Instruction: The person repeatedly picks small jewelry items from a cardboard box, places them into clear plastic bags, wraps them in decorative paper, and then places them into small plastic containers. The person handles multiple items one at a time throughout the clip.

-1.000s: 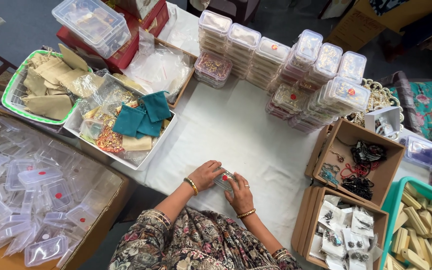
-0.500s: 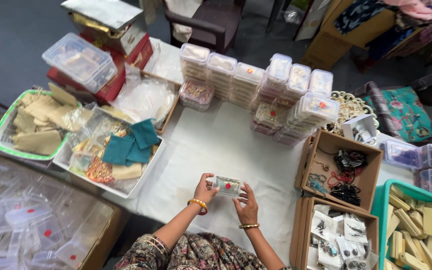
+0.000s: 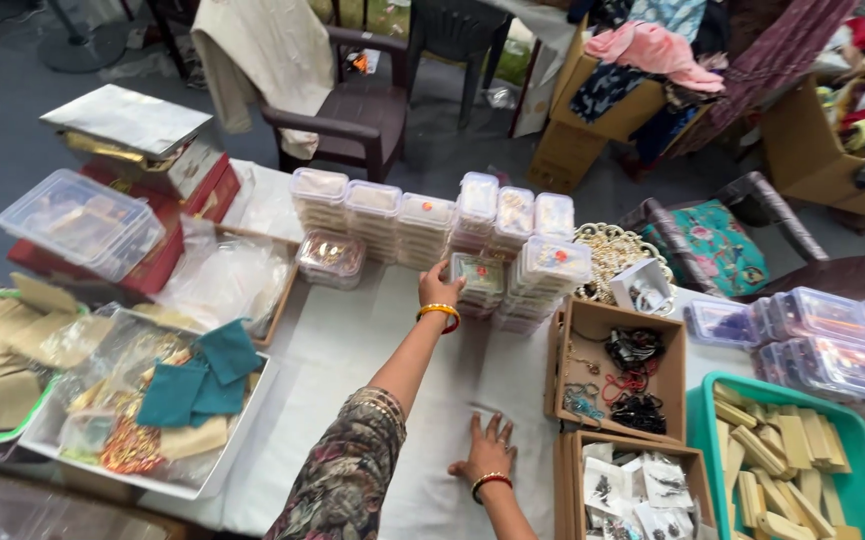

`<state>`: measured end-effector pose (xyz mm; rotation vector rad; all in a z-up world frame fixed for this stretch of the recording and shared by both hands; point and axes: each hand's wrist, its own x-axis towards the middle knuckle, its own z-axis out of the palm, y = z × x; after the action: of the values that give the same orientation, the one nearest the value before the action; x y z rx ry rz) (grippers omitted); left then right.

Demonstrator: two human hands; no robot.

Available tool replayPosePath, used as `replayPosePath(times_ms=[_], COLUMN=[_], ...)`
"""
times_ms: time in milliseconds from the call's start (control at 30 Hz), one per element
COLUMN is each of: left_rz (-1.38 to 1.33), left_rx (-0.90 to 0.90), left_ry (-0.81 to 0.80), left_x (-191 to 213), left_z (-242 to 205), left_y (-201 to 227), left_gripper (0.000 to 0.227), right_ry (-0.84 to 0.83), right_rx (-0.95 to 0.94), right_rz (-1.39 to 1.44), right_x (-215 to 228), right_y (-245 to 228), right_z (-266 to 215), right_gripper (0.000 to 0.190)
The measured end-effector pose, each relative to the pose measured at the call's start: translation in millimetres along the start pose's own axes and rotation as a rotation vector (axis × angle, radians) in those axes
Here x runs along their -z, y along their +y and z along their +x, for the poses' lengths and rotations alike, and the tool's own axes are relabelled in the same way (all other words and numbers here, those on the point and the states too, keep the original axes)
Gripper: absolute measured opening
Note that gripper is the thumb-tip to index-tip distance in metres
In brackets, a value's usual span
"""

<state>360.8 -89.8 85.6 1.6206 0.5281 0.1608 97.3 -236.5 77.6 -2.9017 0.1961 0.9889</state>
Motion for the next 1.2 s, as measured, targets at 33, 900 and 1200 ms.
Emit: replayPosePath(times_ms=[33, 900, 1200], left_rz=[-0.005, 0.648, 0.193], left_rx=[-0.005, -0.01, 0.271], left_ry=[-0.008, -0.279, -0.203], left_x=[-7.7, 167.8, 275.2], left_z=[10.1, -152.7, -217.1], left_y=[-7.8, -151.6, -166.2], left_gripper=[0.058, 0.042, 0.035], right_ry=[0.007, 0.145, 0.688], right_rx=[-0.008, 0.157, -0.167], right_rz=[0.002, 0.177, 0.353], right_x=[1.5, 15.0, 137.5], right_y=[-0.2, 49.5, 232.6], right_z=[-1.1, 20.4, 69.0], right_gripper=[0.134, 0.074, 0.017])
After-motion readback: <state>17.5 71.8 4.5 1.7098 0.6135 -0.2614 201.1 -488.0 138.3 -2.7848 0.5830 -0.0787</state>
